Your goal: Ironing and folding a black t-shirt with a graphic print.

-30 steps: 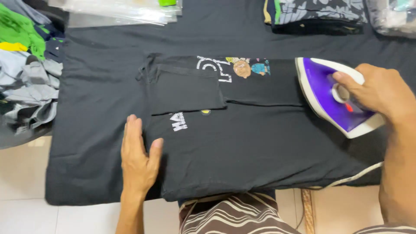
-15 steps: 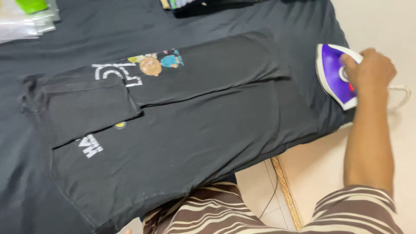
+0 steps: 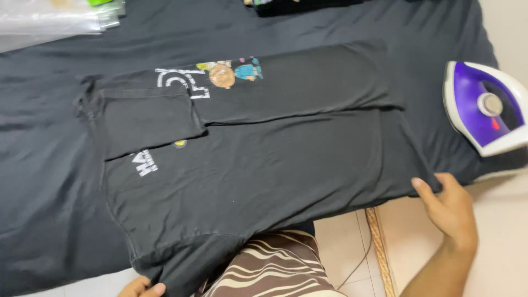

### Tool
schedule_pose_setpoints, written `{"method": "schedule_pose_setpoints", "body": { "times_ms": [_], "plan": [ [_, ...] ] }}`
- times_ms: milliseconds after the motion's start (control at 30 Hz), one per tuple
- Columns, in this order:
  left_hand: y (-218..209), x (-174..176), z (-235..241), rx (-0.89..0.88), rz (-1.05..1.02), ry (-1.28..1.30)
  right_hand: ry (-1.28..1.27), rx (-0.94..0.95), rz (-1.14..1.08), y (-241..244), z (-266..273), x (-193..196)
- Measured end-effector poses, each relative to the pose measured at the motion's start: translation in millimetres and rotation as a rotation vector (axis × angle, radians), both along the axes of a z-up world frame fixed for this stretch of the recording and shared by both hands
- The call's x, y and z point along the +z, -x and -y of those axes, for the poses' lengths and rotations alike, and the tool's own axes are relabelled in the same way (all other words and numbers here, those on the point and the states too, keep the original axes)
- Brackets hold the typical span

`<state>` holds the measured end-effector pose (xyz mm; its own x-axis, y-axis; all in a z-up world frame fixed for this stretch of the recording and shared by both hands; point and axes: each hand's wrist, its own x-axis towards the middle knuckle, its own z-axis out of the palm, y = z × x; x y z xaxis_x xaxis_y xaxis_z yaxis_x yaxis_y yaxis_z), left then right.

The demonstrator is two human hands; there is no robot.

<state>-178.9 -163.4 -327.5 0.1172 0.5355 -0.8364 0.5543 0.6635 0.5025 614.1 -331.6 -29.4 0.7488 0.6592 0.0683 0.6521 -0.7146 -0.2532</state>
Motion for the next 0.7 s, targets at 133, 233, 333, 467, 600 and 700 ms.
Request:
{"method": "schedule_pose_setpoints", "body": {
  "times_ms": [133, 233, 333, 467, 600, 700],
  "plan": [
    [28.3, 69.9, -29.9, 0.082, 0.466, -0.162, -0.590, -0.034, -0.660, -33.4, 1.0, -6.1],
    [-57.8, 210.6, -99.7, 0.281, 0.423, -0.254, -0.847, 0.086, -0.891, -67.5, -30.0, -10.2],
    [-161.2, 364.3, -137.5, 0.377, 0.337, -0.392, -0.961, 0.131, -1.004, -95.9, -83.4, -16.1],
    [-205.4, 374.8, -223.0, 0.572, 0.611, -0.411, -0.853, -0.026, -1.015, -107.9, -157.9, -9.1],
    [-234.2, 353.6, -298.0, 0.513, 1.083, -0.356, -0.958, -0.093, -1.290, -61.3, -198.8, 20.9],
    [-254.7, 365.5, -294.2, 0.533, 0.811, -0.417, -0.932, -0.007, -1.184, -29.7, -204.7, 32.3]
  ]
}}
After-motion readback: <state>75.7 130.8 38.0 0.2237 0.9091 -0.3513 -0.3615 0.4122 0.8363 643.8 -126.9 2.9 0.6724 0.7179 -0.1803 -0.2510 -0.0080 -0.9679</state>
